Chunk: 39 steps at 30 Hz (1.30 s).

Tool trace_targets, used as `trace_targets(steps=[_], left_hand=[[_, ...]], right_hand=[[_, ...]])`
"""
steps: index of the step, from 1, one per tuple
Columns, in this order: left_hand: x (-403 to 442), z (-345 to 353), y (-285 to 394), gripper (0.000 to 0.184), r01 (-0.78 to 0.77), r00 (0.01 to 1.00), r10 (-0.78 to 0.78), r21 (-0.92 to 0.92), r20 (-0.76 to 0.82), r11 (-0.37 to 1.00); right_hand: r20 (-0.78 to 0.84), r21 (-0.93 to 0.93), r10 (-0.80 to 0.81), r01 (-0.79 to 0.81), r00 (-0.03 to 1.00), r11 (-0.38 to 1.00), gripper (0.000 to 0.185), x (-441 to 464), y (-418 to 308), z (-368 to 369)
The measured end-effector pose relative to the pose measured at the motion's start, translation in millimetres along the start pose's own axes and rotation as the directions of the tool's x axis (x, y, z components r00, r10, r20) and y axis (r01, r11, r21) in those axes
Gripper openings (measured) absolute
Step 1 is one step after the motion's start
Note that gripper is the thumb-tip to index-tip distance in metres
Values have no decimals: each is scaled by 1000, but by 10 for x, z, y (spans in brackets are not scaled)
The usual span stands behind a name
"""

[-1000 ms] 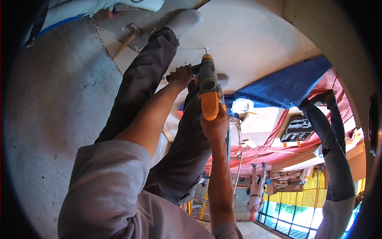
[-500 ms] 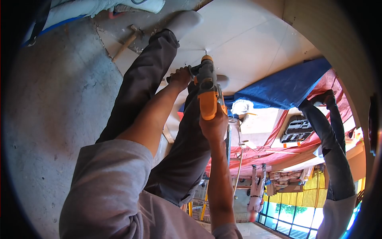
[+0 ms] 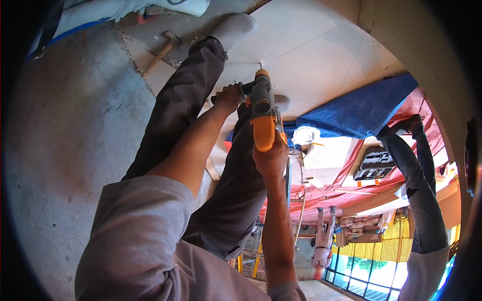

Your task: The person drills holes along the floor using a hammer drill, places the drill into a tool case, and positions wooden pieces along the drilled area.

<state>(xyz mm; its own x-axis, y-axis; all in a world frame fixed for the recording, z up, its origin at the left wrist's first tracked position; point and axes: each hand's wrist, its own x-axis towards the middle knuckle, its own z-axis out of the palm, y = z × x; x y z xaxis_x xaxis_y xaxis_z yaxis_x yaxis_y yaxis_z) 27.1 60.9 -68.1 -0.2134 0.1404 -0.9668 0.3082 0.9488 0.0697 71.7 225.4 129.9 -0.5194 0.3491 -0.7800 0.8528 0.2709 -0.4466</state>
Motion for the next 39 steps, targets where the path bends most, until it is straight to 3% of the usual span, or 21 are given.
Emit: trace_targets(steps=[4,10,13,16,20,23,26,30,34,35,39], left_hand=[[-44,-6,-6,26,6,1000,-6,-85,2,996],[-643,-354,197,29,1,1000,-1,13,3,1000],[-1024,-616,330,33,-78,996,79,-22,28,997],[-1112,-681,396,33,-195,981,194,-219,-30,956],[-980,-648,520,29,-409,912,383,-401,-148,820],[-886,-739,582,31,-539,842,476,-418,-254,731],[-813,-741,657,33,-432,897,349,-374,-271,821],[-524,-789,700,37,-252,962,205,-305,-177,918],[-291,-683,705,35,-221,962,159,-291,-220,931],[-243,-626,695,47,-232,961,172,-296,-217,927],[-150,-510,742,43,-202,969,145,-301,-202,932]], right_hand=[[2,8,-22,22,1000,1000,31,-42,15,-39],[65,95,19,-25,998,995,37,-474,-192,-445],[25,98,7,-9,1000,995,34,-768,-275,-738],[17,70,28,-29,999,997,31,-916,-440,-1081],[-27,32,19,-18,999,999,37,-961,-595,-1318],[-31,0,21,-21,999,1000,36,-897,-673,-1409],[-41,-28,-57,56,998,998,37,-679,-602,-1424],[-24,-90,-128,125,991,988,37,-369,-474,-1262],[15,-115,-147,148,989,982,36,-79,-472,-1166],[21,-112,-142,143,990,983,37,-25,-454,-1147],[27,-131,-156,158,987,979,36,129,-336,-1114]])
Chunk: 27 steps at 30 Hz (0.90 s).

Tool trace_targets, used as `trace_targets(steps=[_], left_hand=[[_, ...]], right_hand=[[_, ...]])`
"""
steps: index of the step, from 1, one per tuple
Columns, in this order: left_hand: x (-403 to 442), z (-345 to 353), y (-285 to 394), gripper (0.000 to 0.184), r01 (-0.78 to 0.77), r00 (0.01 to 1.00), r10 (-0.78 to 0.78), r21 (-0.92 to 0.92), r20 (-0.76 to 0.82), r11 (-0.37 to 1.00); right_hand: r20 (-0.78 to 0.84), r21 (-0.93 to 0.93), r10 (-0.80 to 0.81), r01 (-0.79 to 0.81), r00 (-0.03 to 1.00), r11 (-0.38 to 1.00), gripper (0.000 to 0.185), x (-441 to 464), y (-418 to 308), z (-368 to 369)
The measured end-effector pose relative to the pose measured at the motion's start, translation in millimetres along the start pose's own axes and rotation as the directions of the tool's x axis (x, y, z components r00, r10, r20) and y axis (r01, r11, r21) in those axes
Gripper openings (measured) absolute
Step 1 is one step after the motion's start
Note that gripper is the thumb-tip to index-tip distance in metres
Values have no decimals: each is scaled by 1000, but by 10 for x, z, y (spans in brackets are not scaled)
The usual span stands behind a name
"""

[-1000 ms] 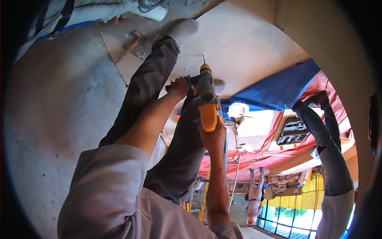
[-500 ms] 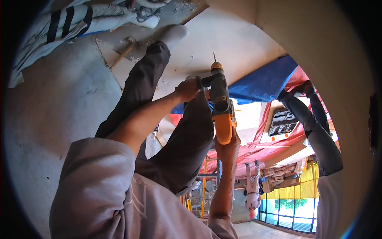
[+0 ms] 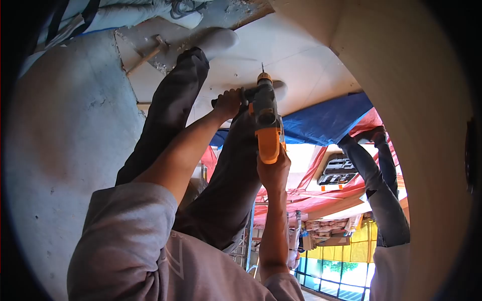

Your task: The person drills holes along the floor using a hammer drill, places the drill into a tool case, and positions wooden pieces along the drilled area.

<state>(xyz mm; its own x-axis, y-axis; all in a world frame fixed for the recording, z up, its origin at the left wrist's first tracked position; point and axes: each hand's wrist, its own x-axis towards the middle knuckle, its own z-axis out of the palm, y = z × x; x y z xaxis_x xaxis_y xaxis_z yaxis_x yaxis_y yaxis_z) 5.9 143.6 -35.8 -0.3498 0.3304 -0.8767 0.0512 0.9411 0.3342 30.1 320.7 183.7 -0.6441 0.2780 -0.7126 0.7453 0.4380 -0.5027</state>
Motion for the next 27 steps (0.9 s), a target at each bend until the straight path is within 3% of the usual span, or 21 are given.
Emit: trace_targets(steps=[18,27], left_hand=[[146,-3,106,37,84,996,-85,-52,-9,995],[221,-9,135,31,112,993,-112,4,-45,994]], right_hand=[[43,-95,21,-16,999,995,35,182,25,21],[50,-29,41,-40,998,999,34,253,53,-21]])
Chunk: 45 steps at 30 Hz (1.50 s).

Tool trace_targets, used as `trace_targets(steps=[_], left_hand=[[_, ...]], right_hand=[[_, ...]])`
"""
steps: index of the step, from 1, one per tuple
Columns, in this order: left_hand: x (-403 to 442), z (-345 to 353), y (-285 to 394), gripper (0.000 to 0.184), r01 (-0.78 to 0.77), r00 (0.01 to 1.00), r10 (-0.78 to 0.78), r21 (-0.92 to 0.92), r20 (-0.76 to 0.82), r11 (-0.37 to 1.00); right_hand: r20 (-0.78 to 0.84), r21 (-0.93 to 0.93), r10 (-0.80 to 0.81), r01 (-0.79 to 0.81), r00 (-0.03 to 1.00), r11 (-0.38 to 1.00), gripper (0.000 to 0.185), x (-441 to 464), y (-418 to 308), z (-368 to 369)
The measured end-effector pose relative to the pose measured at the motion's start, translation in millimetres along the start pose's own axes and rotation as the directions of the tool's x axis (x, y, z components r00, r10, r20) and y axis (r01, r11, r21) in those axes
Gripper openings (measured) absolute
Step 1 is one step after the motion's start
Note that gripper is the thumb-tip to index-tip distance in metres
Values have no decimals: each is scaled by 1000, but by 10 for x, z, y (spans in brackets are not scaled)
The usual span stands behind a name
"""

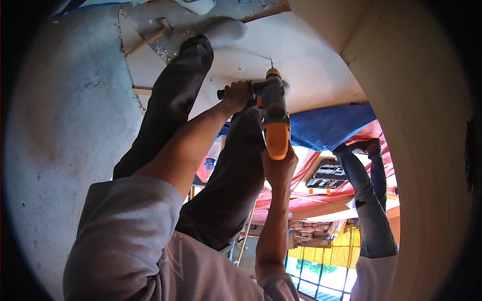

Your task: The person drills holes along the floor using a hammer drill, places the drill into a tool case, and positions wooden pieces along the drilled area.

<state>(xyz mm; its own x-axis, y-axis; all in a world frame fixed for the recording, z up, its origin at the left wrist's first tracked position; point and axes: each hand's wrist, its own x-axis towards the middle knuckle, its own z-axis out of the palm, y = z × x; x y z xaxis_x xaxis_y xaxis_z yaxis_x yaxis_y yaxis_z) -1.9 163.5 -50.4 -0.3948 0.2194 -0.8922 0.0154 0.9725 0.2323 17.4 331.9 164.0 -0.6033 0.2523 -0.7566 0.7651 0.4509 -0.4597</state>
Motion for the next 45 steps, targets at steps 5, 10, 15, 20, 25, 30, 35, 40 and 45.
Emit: trace_targets(steps=[5,10,15,20,25,30,35,40,45], left_hand=[[-47,-26,37,32,18,999,-20,39,45,999],[-30,-16,46,33,28,998,-30,40,59,999],[28,-50,16,33,20,999,-21,2,35,1000],[22,-35,46,34,26,997,-30,45,75,999],[129,-20,28,31,36,996,-40,50,79,998],[174,-23,5,29,68,992,-69,7,102,998],[211,-107,43,30,68,987,-69,12,144,998],[257,-89,29,34,90,979,-84,-23,187,996],[283,-97,6,36,92,975,-84,-31,206,995]], right_hand=[[13,8,-8,8,1000,1000,34,26,24,-38],[18,-11,14,-13,1000,1000,32,59,-57,-38],[10,-20,11,-11,1000,1000,32,99,-80,-25],[-3,-62,-46,46,999,997,32,103,-37,-12],[-20,-66,-21,20,1000,998,30,172,-93,34],[-9,-64,-71,70,997,996,29,252,-83,71],[-23,-85,-117,114,993,990,28,337,-108,47],[-17,-148,-85,82,996,986,27,396,-200,2],[-28,-118,-97,93,995,989,28,406,-150,38]])
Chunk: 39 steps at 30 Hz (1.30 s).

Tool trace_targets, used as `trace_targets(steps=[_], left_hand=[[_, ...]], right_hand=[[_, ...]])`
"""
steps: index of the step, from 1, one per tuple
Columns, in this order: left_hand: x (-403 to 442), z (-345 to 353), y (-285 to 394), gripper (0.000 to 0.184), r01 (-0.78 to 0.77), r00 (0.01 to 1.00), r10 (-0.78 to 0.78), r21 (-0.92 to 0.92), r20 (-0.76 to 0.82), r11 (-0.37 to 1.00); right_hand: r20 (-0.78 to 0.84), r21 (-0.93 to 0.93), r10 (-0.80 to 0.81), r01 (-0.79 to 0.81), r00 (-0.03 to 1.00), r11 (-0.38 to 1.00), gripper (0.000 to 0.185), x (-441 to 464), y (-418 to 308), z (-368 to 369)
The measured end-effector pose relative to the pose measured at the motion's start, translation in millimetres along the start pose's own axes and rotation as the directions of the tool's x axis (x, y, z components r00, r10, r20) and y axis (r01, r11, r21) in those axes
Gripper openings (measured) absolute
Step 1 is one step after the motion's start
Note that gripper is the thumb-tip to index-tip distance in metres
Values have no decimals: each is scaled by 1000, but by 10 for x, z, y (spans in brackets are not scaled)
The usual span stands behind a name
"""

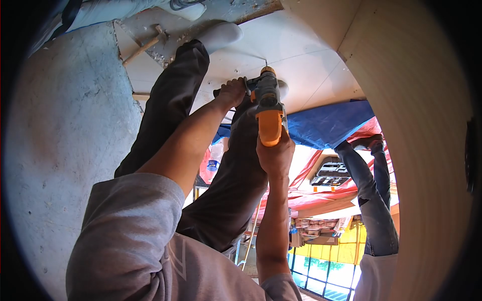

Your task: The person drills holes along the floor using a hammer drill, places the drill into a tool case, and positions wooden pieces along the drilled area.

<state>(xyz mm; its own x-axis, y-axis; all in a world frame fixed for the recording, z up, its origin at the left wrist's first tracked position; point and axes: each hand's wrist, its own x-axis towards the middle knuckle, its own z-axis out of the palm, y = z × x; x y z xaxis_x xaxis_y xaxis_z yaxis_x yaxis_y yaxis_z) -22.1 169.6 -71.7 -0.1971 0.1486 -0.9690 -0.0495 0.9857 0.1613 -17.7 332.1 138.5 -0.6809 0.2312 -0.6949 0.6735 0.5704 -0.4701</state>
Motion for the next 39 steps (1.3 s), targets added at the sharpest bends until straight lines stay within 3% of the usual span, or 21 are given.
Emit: trace_targets(steps=[10,22,39], left_hand=[[-38,-59,40,35,-2,1000,1,28,16,1000],[-50,-44,16,33,-37,999,36,59,10,998],[26,-81,17,39,-38,998,35,57,50,998]], right_hand=[[14,-11,1,-1,1000,1000,31,-1,12,-39],[2,118,3,-3,1000,993,27,14,27,-30],[-47,62,-5,8,999,998,21,71,38,-33]])
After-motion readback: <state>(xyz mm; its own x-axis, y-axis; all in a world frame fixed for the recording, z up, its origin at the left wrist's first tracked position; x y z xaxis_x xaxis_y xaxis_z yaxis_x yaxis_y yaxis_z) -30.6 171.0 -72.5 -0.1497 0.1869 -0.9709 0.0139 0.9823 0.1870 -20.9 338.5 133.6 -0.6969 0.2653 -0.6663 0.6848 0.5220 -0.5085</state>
